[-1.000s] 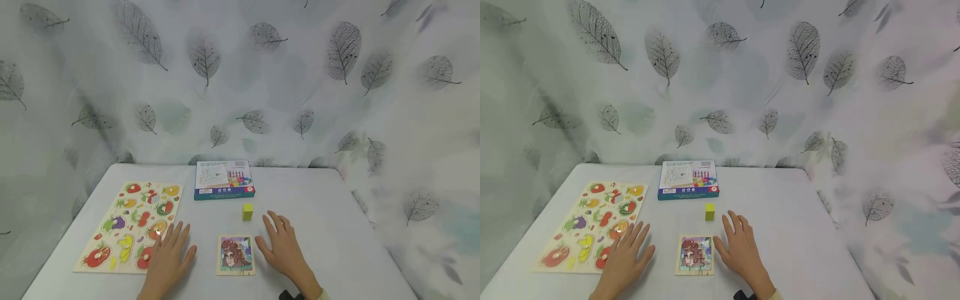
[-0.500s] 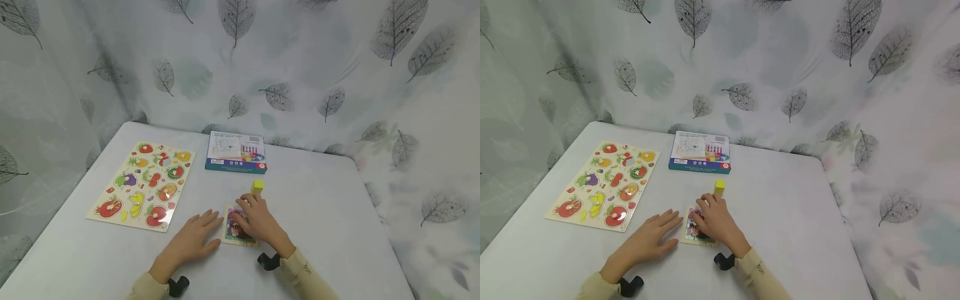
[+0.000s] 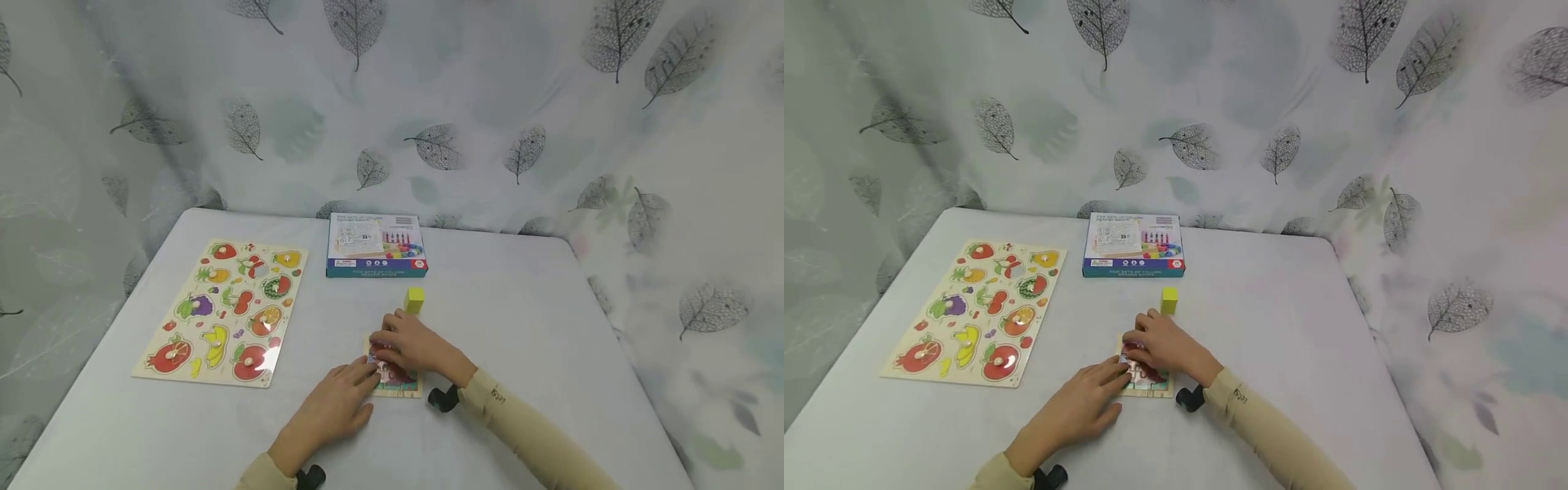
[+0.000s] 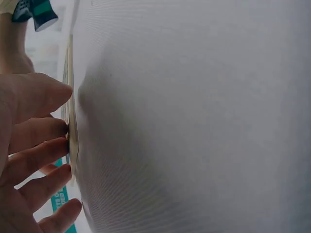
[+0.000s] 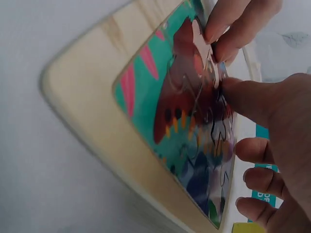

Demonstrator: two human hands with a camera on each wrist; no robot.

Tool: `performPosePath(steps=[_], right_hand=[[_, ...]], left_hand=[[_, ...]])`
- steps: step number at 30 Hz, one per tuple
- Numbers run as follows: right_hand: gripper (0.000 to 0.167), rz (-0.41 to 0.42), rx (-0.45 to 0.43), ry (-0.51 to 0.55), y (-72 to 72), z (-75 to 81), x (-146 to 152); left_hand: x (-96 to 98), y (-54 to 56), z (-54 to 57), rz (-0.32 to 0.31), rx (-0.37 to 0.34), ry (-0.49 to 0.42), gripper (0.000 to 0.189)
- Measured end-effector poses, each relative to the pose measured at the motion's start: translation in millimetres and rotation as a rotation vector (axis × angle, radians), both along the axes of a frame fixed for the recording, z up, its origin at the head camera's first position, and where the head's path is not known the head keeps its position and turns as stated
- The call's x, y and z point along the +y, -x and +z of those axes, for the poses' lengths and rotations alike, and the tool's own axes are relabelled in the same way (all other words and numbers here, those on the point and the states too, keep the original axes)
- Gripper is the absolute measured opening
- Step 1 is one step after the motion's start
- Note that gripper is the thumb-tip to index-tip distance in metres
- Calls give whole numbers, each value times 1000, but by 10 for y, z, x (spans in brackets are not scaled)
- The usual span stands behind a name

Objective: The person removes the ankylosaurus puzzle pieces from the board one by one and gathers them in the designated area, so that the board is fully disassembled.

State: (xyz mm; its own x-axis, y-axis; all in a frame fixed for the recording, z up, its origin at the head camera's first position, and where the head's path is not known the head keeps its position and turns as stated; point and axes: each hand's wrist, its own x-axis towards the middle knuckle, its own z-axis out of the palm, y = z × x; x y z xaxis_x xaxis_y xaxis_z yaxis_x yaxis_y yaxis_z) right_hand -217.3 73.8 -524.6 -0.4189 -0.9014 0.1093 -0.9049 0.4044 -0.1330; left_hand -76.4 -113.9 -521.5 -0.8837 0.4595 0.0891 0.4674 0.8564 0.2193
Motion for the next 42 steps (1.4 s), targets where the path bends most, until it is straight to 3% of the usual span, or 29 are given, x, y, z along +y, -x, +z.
performPosePath(steps=[6, 16, 23, 28, 34, 42], right_hand=[[29, 39, -61, -37, 94, 56, -47], [30, 74, -38, -57, 172, 101, -109], [30, 172, 105, -106, 276, 129, -147], [25, 243, 202, -115, 360, 153, -131], [25, 247, 164, -139, 344, 115, -30], [21, 253, 110, -161, 304, 91, -166]], left_hand=[[-1, 14, 5, -8, 33, 12, 44], [-42, 29, 16, -22, 31, 57, 47], [-105, 61, 78, -51, -25, 56, 50], [-91, 102, 63, -65, -8, 51, 47], [-14, 93, -8, -86, 2, 54, 46], [-18, 10, 17, -62, 48, 90, 42]])
